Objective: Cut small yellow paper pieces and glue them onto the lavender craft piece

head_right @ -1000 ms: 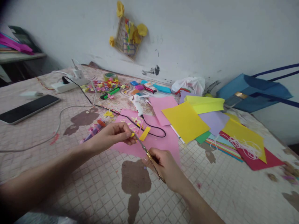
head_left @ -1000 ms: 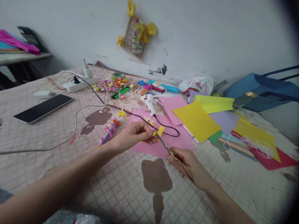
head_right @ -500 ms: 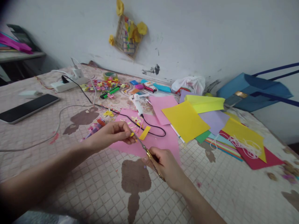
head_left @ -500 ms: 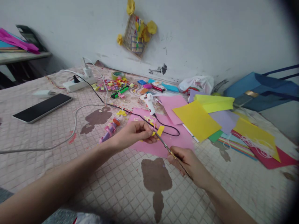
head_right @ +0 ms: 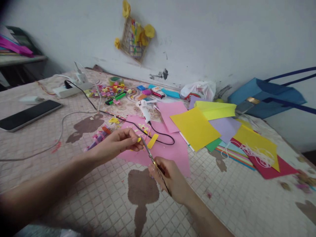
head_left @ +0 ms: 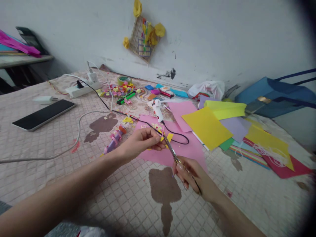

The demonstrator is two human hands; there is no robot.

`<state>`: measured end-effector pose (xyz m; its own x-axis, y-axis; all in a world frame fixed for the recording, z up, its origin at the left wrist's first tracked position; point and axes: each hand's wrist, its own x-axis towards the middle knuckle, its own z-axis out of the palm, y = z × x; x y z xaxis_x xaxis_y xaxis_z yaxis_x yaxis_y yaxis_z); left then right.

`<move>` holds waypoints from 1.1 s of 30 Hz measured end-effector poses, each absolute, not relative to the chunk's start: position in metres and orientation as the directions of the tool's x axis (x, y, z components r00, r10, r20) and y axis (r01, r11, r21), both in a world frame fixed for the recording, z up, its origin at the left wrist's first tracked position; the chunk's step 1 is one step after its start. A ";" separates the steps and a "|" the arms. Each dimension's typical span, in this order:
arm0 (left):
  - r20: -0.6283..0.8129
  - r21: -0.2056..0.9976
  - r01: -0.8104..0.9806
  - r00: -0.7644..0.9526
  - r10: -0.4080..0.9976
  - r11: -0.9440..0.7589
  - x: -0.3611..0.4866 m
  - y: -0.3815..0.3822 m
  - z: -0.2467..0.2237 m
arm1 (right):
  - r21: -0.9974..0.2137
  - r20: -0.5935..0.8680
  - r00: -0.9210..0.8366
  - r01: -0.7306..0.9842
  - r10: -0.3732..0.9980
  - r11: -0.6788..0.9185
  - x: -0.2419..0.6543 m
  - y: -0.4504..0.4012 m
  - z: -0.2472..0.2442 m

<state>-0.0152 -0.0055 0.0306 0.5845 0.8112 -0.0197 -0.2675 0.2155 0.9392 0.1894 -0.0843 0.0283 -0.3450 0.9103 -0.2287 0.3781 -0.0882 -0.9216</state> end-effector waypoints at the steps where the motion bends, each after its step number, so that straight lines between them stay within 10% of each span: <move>1: -0.018 0.934 -0.284 0.572 0.820 0.218 -0.014 -0.007 0.030 | -0.925 -0.225 -0.337 0.369 0.914 -0.092 0.188 -0.085 0.028; 33: -0.021 0.896 -0.386 0.457 0.889 0.220 -0.004 -0.015 0.023 | -0.855 -0.111 -0.245 0.517 0.963 0.033 0.186 -0.081 0.022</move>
